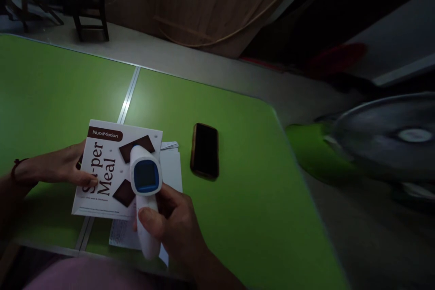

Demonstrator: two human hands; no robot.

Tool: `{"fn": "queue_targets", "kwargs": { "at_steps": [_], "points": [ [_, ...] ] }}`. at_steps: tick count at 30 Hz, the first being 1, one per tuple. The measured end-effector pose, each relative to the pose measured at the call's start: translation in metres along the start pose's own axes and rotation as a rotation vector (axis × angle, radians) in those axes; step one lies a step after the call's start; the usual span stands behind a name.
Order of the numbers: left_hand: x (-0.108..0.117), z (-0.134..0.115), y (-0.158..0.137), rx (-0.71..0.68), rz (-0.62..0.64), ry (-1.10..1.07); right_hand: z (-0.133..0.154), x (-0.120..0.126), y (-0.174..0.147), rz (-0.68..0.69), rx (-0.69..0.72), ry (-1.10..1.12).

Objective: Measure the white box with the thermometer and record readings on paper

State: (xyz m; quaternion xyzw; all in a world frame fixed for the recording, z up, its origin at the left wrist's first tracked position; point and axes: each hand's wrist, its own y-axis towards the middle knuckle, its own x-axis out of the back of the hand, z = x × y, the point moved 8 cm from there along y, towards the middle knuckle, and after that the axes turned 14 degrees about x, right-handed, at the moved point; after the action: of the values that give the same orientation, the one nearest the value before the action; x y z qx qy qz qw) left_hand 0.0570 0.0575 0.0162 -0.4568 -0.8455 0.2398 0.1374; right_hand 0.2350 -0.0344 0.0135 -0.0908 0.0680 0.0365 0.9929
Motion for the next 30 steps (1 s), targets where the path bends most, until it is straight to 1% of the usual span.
{"fn": "queue_targets", "kwargs": {
  "at_steps": [2, 6, 9, 13, 20, 24, 27, 30],
  "points": [
    [0.001, 0.001, 0.000, 0.008, -0.012, 0.005, 0.001, 0.001, -0.001, -0.040, -0.015, 0.001],
    [0.001, 0.001, 0.000, 0.011, -0.002, 0.006, 0.002, 0.000, -0.003, -0.030, -0.022, -0.032],
    [0.001, 0.000, 0.000, 0.018, -0.003, 0.018, 0.003, 0.000, -0.002, 0.021, 0.017, -0.073],
    [0.000, -0.003, -0.001, -0.005, 0.012, 0.008, 0.003, -0.001, -0.001, 0.132, 0.076, -0.036],
    [0.000, -0.003, -0.001, -0.017, 0.009, 0.017, 0.000, 0.001, -0.001, 0.226, 0.077, -0.008],
    [0.001, -0.002, -0.001, 0.003, -0.003, 0.021, -0.003, 0.002, 0.001, 0.188, 0.077, -0.015],
    [0.000, -0.004, -0.001, -0.018, 0.006, 0.012, 0.000, 0.002, 0.000, 0.169, 0.079, 0.015],
    [-0.001, -0.008, -0.001, -0.042, 0.022, 0.009, 0.008, 0.011, -0.001, 0.127, 0.073, 0.042]
  ]
}}
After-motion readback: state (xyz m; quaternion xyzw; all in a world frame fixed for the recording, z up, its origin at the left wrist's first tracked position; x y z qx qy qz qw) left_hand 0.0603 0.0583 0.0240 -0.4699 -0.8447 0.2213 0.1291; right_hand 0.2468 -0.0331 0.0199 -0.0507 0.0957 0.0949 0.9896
